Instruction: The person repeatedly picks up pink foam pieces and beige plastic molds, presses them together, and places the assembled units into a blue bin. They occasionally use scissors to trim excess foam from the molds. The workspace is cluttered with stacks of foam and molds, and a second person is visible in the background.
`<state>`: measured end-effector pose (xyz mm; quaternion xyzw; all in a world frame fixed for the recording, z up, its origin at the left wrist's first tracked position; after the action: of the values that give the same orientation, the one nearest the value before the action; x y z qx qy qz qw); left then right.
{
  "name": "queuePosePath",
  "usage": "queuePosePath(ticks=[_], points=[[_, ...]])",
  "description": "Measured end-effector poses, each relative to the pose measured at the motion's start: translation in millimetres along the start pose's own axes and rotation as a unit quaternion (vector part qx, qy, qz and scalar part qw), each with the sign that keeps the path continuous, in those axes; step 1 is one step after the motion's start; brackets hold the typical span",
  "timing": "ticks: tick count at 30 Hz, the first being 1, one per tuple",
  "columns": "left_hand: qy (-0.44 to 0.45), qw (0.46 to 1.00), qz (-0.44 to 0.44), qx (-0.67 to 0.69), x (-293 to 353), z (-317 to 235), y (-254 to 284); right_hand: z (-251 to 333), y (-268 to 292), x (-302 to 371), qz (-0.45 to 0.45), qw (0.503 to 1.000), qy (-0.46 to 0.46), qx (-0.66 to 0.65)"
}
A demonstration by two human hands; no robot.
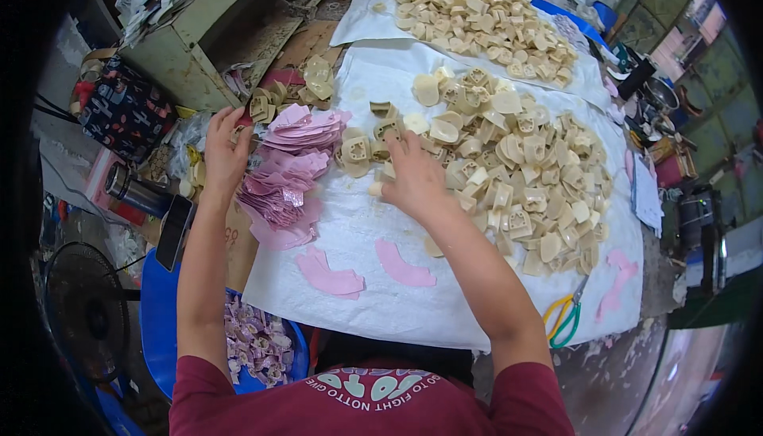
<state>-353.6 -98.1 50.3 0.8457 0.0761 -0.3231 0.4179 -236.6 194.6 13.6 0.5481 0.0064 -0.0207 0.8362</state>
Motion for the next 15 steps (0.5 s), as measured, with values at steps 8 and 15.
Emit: queuePosePath(ticks=[8,15], points=[[-0.149,0.971,0.155,0.104,42.5,-158.4,-30.1,-56.9,23.7,21.9,-0.129,0.961,0.029,-0.242],[-0.091,0.962,0.249,-0.068,69.6,-171.3,-101.6,-65.5,74.6,128.6,-0.205,0.978,0.006,-0.033]])
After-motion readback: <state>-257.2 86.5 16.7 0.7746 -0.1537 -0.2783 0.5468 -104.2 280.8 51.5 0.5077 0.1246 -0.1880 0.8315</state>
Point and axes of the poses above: each hand's wrist, its own x-axis away from the middle knuckle, its own y-axis out of the back of the hand, z = x × y, the point moved 8 cm from there along -x, towards the middle knuckle, and after that the axes turned 4 degrees about y, right-handed, at the moved point
